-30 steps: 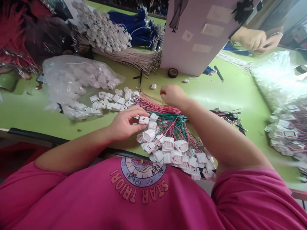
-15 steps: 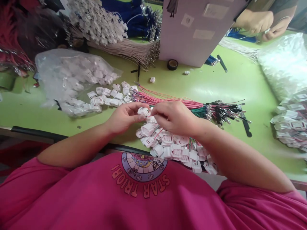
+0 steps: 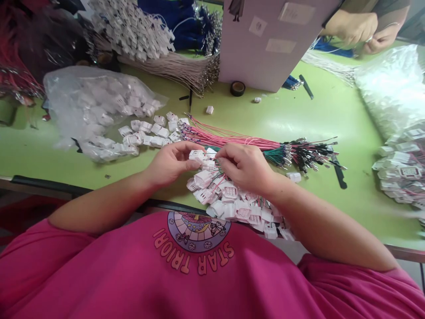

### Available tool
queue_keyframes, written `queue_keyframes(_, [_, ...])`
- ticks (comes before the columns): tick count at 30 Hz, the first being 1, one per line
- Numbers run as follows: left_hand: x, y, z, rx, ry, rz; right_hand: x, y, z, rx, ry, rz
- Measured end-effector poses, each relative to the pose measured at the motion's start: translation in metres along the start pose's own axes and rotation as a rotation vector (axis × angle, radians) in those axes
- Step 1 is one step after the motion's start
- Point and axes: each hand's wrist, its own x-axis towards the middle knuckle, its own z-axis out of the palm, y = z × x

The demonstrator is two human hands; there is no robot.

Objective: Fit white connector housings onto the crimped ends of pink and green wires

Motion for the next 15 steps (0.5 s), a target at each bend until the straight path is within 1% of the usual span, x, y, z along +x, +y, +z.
queue_keyframes(3, [-0.0006,-0.0003,-0.0005,0.018,-0.004,0.017,-0.0005,0.0014,0.0018,-0.013,0.008,-0.024])
queue_keyframes(7, [-0.0010,-0.0002,0.0003,0.021,-0.004,0.042,-0.0017,0.0029,0.0049,-0.073,0.002,-0.015])
queue_keyframes(9, [-0.0009,-0.0010,0.0011,0.020,0.000,0.045,-0.0019,0.0034,0.0064,-0.097,-0.006,-0.057])
queue_keyframes(12, [-0.0014,-0.0024,0.0029,0.065,0.040,0.046,-0.0012,0.0038,0.0084,-0.117,-0.033,-0.150])
queue_keyframes(15, [-0.0025,-0.0022,0.0049,0.157,0.096,0.076,-0.0008,0.0030,0.0093,-0.117,-0.054,-0.145])
